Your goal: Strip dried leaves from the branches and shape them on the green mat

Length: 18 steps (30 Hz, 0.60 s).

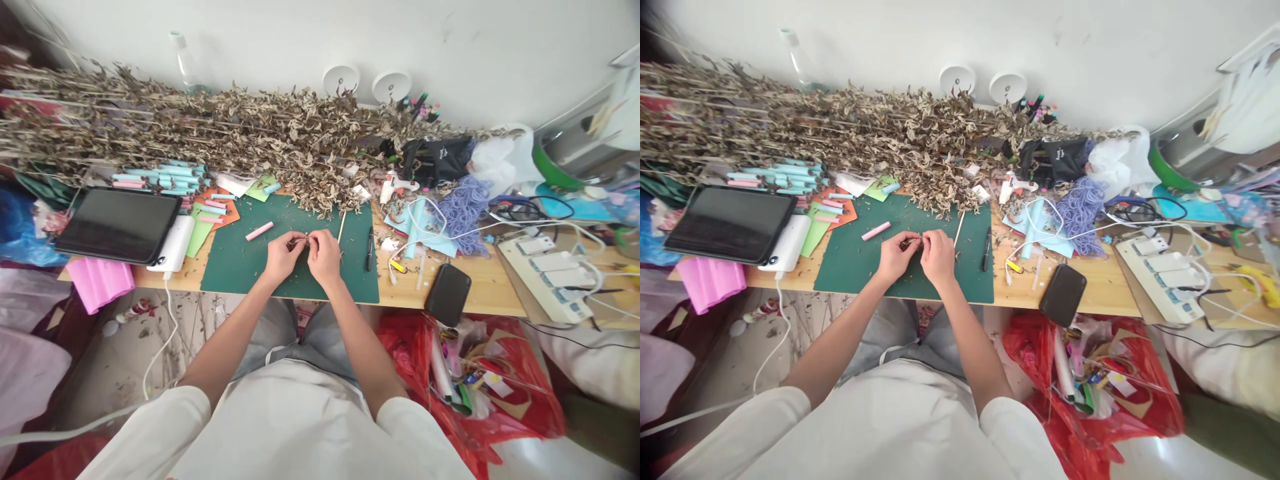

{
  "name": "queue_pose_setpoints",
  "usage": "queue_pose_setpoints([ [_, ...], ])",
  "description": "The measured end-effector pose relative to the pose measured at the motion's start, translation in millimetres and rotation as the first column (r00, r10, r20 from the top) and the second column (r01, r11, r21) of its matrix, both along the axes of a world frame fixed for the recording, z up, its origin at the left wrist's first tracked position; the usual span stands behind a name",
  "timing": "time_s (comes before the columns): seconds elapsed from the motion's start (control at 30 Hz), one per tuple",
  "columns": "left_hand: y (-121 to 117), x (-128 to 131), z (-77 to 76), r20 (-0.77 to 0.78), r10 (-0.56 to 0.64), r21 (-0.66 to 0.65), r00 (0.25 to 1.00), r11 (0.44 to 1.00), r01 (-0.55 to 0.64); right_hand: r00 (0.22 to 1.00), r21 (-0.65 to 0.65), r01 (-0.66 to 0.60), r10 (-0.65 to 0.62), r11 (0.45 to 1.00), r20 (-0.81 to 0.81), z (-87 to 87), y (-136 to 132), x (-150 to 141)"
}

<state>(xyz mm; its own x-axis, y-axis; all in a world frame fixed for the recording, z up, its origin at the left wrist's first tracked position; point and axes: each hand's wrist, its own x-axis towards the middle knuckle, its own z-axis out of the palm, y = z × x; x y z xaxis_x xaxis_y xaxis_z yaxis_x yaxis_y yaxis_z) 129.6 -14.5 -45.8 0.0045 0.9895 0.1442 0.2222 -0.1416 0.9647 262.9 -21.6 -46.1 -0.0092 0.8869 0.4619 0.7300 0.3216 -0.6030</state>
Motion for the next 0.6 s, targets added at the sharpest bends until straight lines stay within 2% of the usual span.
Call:
queue_pose_setpoints([
  [0.23,1.0,-0.7,3.4,0.058,0.058,-0.048,0.997,0.997,-0.056,0.996,0.003,0.091,-0.091,0.996,-0.019,-0.4,0.3,2.0],
  [0.33,2.2,-0.7,4.3,0.102,0.071,-0.043,0.992,0.997,-0.067,0.999,0.019,0.037,-0.037,0.999,-0.019,-0.7,-0.8,1.9],
  [0.43,2.8,-1.0,2.5,0.123,0.053,-0.035,0.991,0.998,-0.049,0.996,0.056,-0.014,0.019,0.998,-0.084,0.2,-1.4,1.5],
  [0.6,1.2,-0.7,1.9,0.113,0.026,-0.022,0.993,0.999,-0.024,0.989,0.088,-0.064,0.075,0.994,-0.128,1.2,-1.1,1.2],
])
